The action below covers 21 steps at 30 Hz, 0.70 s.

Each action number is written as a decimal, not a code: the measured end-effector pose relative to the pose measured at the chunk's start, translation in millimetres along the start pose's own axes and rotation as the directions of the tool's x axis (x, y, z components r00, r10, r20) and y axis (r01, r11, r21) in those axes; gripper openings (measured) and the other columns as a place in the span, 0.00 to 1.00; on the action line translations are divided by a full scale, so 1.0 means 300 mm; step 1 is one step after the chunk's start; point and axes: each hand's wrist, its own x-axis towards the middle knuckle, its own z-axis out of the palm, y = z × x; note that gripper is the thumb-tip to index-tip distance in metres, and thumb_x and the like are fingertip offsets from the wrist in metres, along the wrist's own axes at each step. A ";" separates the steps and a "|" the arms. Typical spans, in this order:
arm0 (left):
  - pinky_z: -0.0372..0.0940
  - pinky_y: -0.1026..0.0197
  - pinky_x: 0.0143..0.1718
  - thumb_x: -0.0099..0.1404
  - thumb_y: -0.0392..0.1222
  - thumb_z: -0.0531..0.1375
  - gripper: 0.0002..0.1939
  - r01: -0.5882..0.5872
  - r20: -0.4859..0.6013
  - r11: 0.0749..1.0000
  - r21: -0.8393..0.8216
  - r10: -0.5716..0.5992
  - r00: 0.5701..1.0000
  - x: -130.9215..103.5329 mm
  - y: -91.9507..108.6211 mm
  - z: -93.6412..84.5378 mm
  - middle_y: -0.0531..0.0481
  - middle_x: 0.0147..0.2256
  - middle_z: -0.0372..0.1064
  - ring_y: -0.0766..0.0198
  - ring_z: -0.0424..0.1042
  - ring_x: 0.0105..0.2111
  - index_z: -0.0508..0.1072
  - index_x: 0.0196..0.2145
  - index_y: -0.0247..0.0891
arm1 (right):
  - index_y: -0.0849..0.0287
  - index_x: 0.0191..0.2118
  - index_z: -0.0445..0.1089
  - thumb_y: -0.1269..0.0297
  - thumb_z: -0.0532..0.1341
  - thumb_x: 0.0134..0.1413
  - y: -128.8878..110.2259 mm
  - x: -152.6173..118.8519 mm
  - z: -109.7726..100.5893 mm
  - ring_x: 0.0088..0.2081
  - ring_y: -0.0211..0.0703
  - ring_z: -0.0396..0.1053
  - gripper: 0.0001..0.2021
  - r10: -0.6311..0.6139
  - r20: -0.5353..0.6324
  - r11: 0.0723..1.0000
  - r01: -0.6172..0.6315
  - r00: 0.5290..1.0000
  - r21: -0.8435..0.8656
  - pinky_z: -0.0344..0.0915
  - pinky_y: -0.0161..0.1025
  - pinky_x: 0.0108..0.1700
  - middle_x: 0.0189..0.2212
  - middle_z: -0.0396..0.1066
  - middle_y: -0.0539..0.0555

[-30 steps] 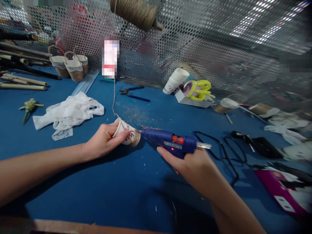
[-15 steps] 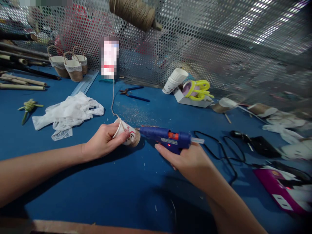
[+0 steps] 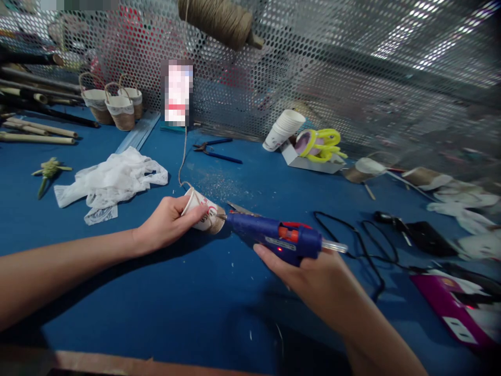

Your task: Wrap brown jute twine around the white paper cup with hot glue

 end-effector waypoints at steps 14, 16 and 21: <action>0.62 0.66 0.25 0.62 0.49 0.50 0.19 0.046 -0.009 0.998 -0.048 -0.046 0.999 0.002 -0.004 0.003 0.49 0.25 0.72 0.67 0.66 0.23 0.74 0.31 0.31 | 0.57 0.25 0.67 0.58 0.58 0.47 -0.051 0.008 -0.007 0.22 0.43 0.68 0.08 0.288 0.159 0.899 -0.324 0.944 0.293 0.63 0.36 0.21 0.19 0.70 0.50; 0.62 0.66 0.25 0.62 0.49 0.50 0.20 0.049 -0.011 0.998 -0.048 -0.050 0.999 0.002 -0.004 0.004 0.49 0.25 0.72 0.67 0.66 0.23 0.74 0.31 0.31 | 0.57 0.24 0.67 0.58 0.58 0.46 -0.050 0.006 -0.005 0.22 0.42 0.68 0.09 0.299 0.152 0.898 -0.331 0.942 0.291 0.63 0.36 0.21 0.19 0.70 0.50; 0.61 0.67 0.25 0.62 0.48 0.50 0.19 0.034 -0.028 0.999 -0.002 -0.034 0.999 0.002 -0.004 0.003 0.50 0.25 0.71 0.68 0.65 0.23 0.74 0.30 0.31 | 0.56 0.22 0.68 0.59 0.60 0.44 -0.033 0.008 -0.008 0.16 0.38 0.63 0.08 0.307 0.075 0.905 -0.315 0.949 0.285 0.61 0.35 0.19 0.12 0.64 0.47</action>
